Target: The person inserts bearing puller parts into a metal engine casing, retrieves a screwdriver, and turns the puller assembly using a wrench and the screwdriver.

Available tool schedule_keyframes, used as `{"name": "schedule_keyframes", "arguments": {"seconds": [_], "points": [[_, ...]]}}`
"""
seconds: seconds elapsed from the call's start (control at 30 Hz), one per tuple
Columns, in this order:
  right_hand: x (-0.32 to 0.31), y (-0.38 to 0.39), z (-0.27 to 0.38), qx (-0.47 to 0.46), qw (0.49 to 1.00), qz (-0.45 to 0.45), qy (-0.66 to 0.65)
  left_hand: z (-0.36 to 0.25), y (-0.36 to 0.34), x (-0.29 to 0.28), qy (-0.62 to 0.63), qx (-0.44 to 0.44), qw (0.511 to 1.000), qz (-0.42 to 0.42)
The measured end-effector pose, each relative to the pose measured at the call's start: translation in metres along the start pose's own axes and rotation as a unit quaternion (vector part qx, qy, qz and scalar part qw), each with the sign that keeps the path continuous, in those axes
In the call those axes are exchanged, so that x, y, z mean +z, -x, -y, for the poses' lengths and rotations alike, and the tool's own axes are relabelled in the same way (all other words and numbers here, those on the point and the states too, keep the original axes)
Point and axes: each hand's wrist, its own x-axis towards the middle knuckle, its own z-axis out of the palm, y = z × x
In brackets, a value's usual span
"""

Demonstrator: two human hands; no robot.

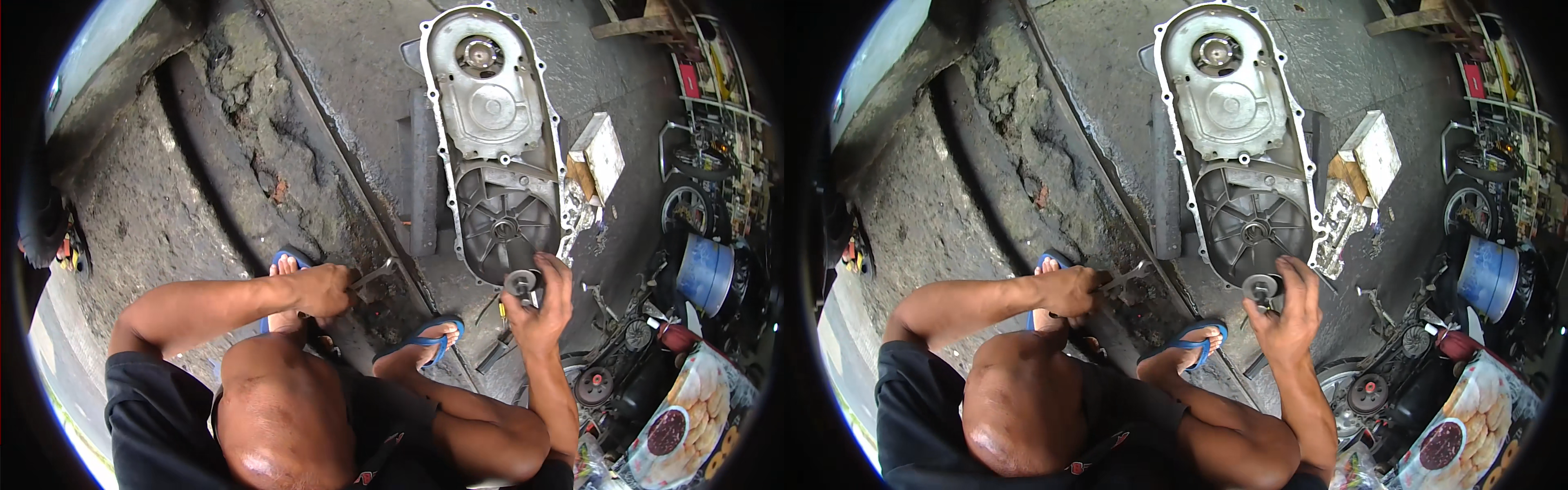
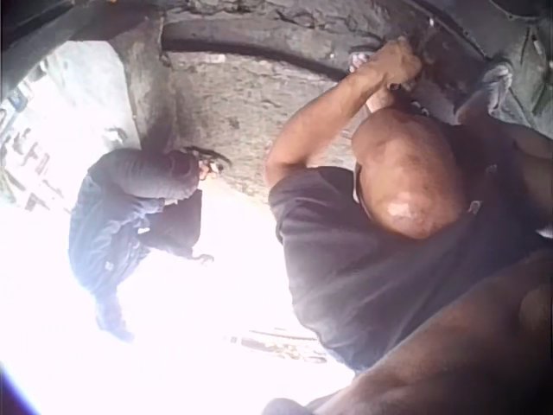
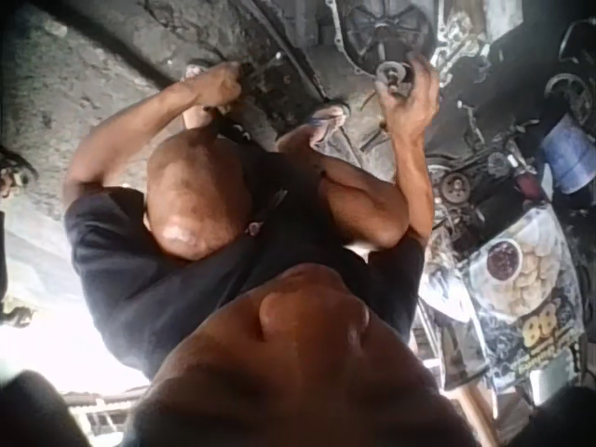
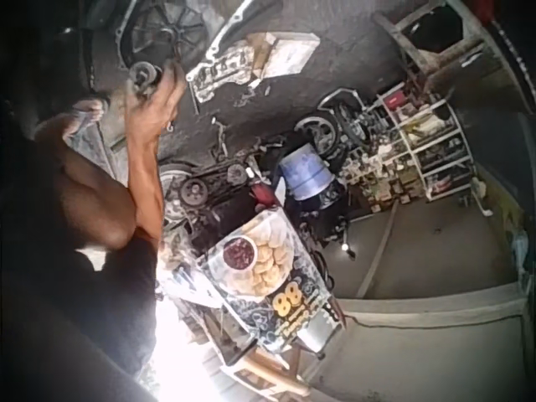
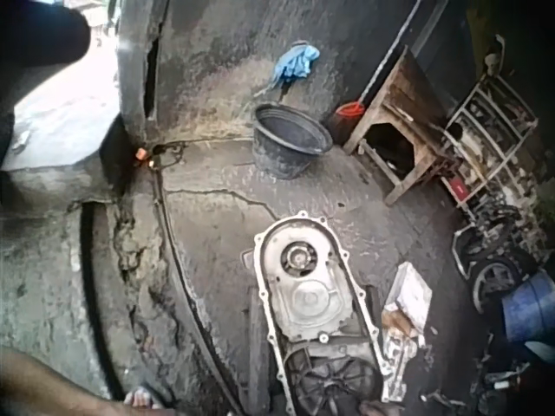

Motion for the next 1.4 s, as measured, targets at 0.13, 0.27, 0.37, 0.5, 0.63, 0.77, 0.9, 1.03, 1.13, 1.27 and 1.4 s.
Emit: {"name": "schedule_keyframes", "arguments": {"seconds": [0.13, 0.27, 0.37, 0.5, 0.63, 0.77, 0.9, 1.03, 1.13, 1.27, 1.4], "points": [[-0.004, 0.005, -0.003, 0.023, 0.999, -0.023, 0.01, 0.029, 0.015, -0.007, -0.169, 0.065, 0.983, -0.03], [-0.007, 0.003, -0.005, 0.091, 0.994, -0.054, 0.023, -0.048, 0.058, -0.058, -0.161, 0.135, 0.971, 0.112], [-0.007, 0.004, -0.009, 0.116, 0.991, -0.065, 0.016, -0.08, 0.065, -0.058, -0.078, 0.207, 0.975, -0.004], [-0.002, 0.007, -0.018, 0.154, 0.984, -0.087, -0.027, -0.103, 0.03, -0.041, -0.043, 0.245, 0.958, -0.144], [-0.005, 0.005, -0.015, 0.139, 0.987, -0.075, -0.036, -0.122, 0.004, -0.047, -0.124, 0.253, 0.948, -0.15], [-0.006, 0.005, -0.013, 0.141, 0.987, -0.065, -0.042, -0.133, -0.01, -0.056, -0.14, 0.277, 0.93, -0.195], [-0.008, 0.004, -0.013, 0.127, 0.989, -0.065, -0.046, -0.147, -0.017, -0.074, -0.179, 0.284, 0.919, -0.205], [-0.008, 0.003, -0.011, 0.127, 0.988, -0.062, -0.057, -0.164, -0.021, -0.088, -0.225, 0.283, 0.911, -0.201], [-0.006, 0.003, -0.012, 0.129, 0.987, -0.066, -0.071, -0.173, -0.022, -0.097, -0.261, 0.273, 0.904, -0.202], [-0.006, 0.003, -0.013, 0.138, 0.986, -0.063, -0.073, -0.195, -0.02, -0.106, -0.324, 0.275, 0.877, -0.224], [-0.008, 0.0, -0.009, 0.122, 0.988, -0.057, -0.069, -0.213, -0.022, -0.103, -0.378, 0.252, 0.861, -0.229]]}}
